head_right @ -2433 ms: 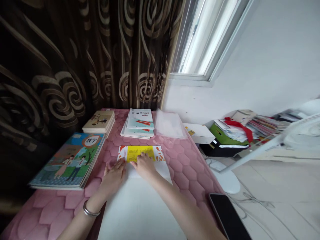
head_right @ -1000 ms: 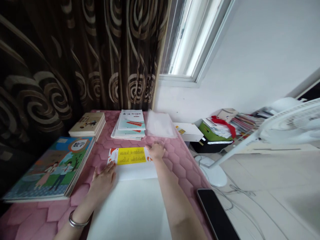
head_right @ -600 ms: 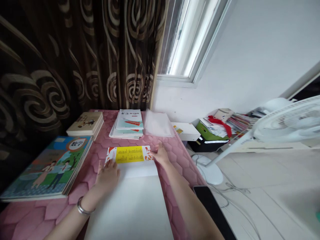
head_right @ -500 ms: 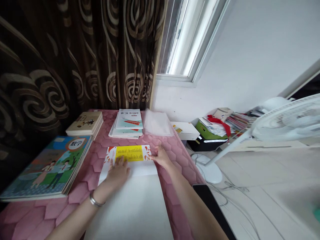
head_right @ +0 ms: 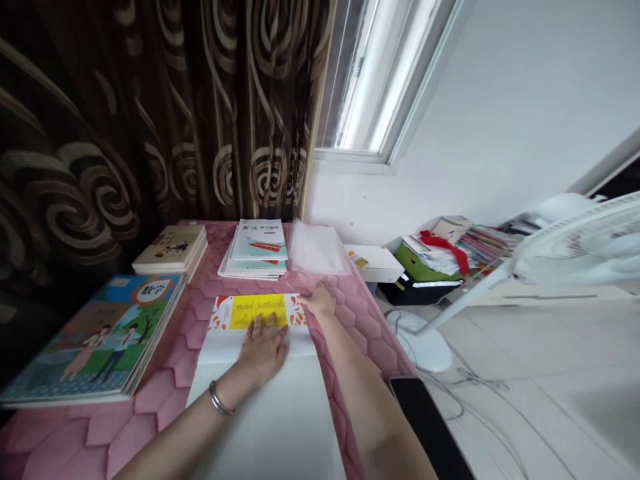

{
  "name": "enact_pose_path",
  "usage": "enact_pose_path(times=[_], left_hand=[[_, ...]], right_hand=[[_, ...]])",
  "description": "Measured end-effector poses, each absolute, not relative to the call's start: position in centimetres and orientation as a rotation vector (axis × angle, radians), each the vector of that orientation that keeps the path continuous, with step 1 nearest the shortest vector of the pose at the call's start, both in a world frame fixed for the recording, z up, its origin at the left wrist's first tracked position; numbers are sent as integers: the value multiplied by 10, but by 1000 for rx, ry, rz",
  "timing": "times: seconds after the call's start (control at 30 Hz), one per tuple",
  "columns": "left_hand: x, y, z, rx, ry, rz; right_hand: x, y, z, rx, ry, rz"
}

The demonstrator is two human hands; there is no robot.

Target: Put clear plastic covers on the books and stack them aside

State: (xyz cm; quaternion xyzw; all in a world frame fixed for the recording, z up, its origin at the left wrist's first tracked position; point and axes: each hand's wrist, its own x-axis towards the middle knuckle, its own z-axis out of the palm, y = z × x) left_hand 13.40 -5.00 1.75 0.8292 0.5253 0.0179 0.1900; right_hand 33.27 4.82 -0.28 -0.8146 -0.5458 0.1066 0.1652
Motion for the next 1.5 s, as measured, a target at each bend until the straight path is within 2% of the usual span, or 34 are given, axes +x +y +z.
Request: enact_pose_path(times=[0.23, 0.5, 0.63, 0.7, 0.87, 1.1, 1.33, 1.5], left_hand=[[134, -52, 16, 2341, 1478, 83], [139, -51, 13, 2394, 1521, 135], [144, -83, 0, 2511, 1632, 151], [137, -115, -14, 2723, 1577, 251], [90, -186, -41, 3340, 1261, 759], [62, -197, -32, 3410, 1209, 916], [54, -194, -43, 3519, 989, 871], [58, -199, -70, 3542, 913, 685]], right_hand=[[328, 64, 1, -2402, -1520, 357], [307, 53, 12, -1958, -2121, 334], [288, 57, 22, -1853, -2366, 390], [283, 62, 27, -1844, -2436, 406], [280, 73, 35, -1894, -2487, 483], [279, 81, 35, -1939, -2479, 582], [284, 85, 21, -1941, -2440, 587], [285, 86, 18, -1914, -2441, 569]])
